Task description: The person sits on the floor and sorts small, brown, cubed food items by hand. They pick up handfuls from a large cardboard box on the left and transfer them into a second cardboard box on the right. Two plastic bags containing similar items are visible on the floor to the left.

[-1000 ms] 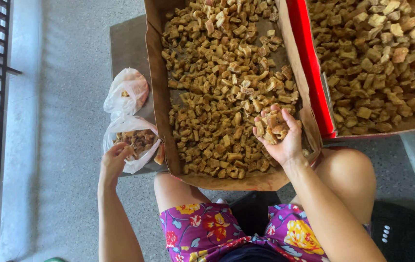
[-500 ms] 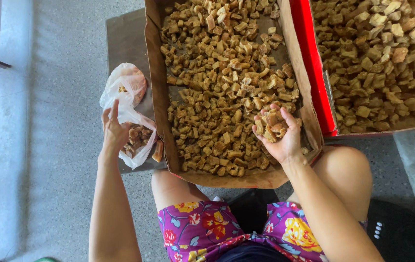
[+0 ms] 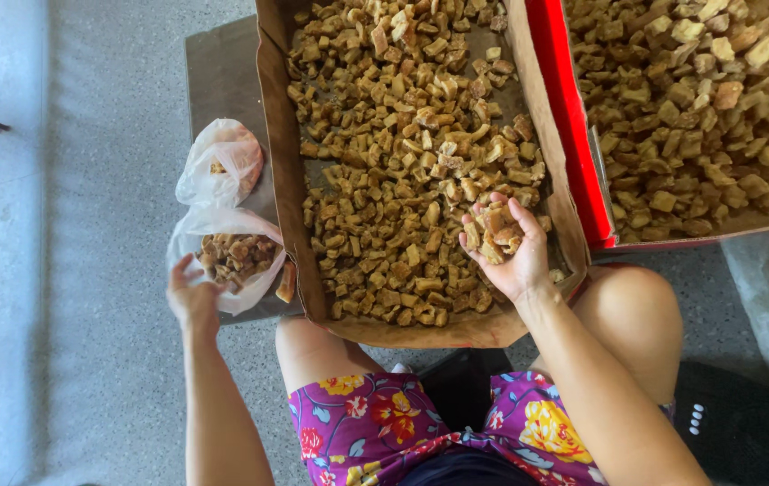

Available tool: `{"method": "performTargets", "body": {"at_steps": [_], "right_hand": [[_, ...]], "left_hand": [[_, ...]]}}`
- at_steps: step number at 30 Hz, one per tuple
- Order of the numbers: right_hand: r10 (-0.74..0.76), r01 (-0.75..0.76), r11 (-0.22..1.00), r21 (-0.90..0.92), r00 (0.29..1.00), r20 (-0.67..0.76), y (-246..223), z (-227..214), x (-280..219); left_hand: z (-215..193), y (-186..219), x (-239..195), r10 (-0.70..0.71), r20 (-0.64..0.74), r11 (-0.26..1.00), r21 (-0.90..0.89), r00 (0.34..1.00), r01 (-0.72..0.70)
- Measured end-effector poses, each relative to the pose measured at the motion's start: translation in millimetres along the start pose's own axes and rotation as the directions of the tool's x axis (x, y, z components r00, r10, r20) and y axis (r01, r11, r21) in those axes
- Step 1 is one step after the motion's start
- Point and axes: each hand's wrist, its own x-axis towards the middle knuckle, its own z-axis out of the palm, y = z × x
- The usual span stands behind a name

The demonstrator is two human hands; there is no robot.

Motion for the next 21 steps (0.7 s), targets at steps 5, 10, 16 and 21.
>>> {"method": "performTargets", "body": {"at_steps": [5, 10, 16, 21], "right_hand": [[-0.007, 0.006, 1.000, -0.021, 0.999, -0.037, 2, 1, 2], [0.000, 0.000, 1.000, 0.001, 1.000, -0.019, 1, 4, -1], [0.035, -0.036, 0.996, 0.081, 0.999, 0.004, -2, 11, -2], [0.006, -0.005, 0.998, 0.057, 1.000, -0.011, -2, 7, -2]], "left_hand": [[-23, -1, 15, -0.142, 0.242, 0.856, -0.458, 0.960, 0.241], [-15, 83, -25, 0.187, 0.043, 0.732, 0.660, 0.981, -0.169], [87, 171, -75, 0.371, 0.359, 0.894, 0.112, 0.856, -0.434], [191, 174, -64, 0.398, 0.586, 0.728, 0.266, 0.706, -0.632]]}}
